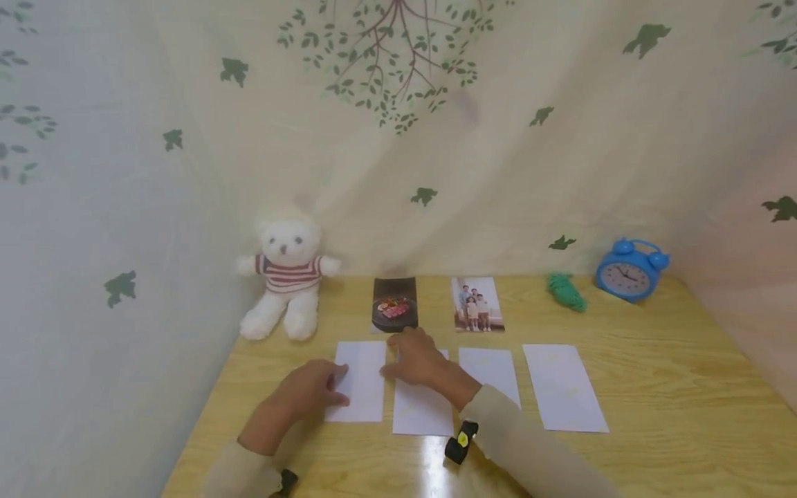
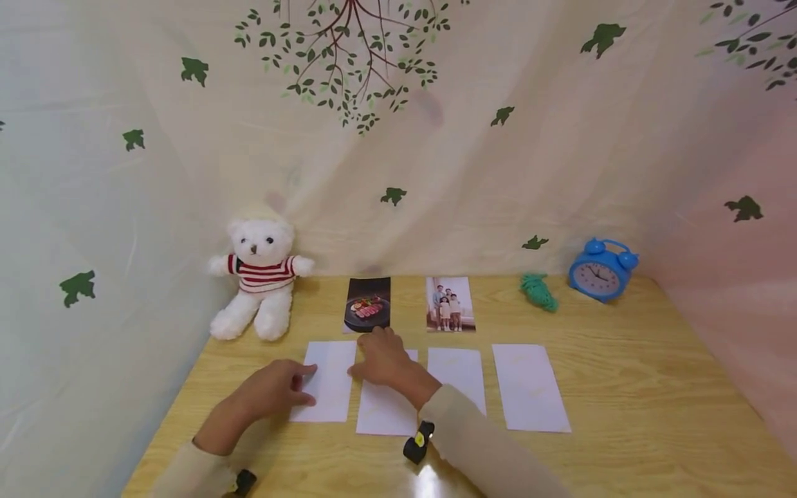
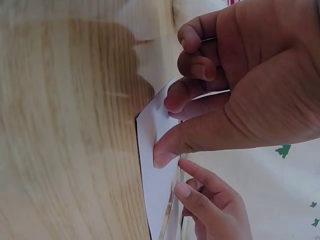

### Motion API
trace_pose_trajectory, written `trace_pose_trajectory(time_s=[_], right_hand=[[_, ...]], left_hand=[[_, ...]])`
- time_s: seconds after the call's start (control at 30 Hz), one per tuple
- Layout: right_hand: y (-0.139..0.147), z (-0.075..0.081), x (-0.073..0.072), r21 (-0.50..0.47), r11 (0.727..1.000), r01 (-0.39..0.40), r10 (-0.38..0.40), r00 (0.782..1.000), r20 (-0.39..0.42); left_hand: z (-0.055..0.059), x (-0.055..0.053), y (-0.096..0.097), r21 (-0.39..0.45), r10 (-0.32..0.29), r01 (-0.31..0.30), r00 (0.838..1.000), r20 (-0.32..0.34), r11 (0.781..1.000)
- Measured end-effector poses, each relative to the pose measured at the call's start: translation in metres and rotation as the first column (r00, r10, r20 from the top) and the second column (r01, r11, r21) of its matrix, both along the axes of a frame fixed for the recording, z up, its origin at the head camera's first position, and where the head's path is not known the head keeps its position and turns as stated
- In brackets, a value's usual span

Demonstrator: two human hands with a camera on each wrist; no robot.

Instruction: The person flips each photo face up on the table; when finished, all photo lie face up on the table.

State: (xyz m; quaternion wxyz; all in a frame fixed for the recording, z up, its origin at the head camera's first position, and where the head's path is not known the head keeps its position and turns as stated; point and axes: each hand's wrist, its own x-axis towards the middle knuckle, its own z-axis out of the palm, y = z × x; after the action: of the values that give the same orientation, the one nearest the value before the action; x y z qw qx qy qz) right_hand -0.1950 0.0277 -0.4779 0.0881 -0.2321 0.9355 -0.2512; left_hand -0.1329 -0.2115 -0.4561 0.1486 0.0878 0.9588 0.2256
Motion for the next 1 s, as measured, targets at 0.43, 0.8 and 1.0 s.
trace_pose_trajectory(time_s=[0.43,0.8,1.0], right_hand=[[-0.012,0.004,-0.016,0.026,0.997,0.068,-0.07,0.995,0.074],[-0.016,0.012,-0.018,-0.027,0.991,0.131,-0.129,0.989,0.071],[-0.02,0.006,-0.014,-0.13,0.989,0.07,-0.066,0.997,0.029]], left_hand=[[-0.001,-0.002,0.01,-0.026,-0.005,0.005,1.0,-0.021,1.0],[0.004,-0.003,0.016,-0.062,0.0,-0.001,1.0,-0.021,0.998],[0.003,-0.001,0.015,-0.005,-0.017,0.017,0.999,-0.039,1.0]])
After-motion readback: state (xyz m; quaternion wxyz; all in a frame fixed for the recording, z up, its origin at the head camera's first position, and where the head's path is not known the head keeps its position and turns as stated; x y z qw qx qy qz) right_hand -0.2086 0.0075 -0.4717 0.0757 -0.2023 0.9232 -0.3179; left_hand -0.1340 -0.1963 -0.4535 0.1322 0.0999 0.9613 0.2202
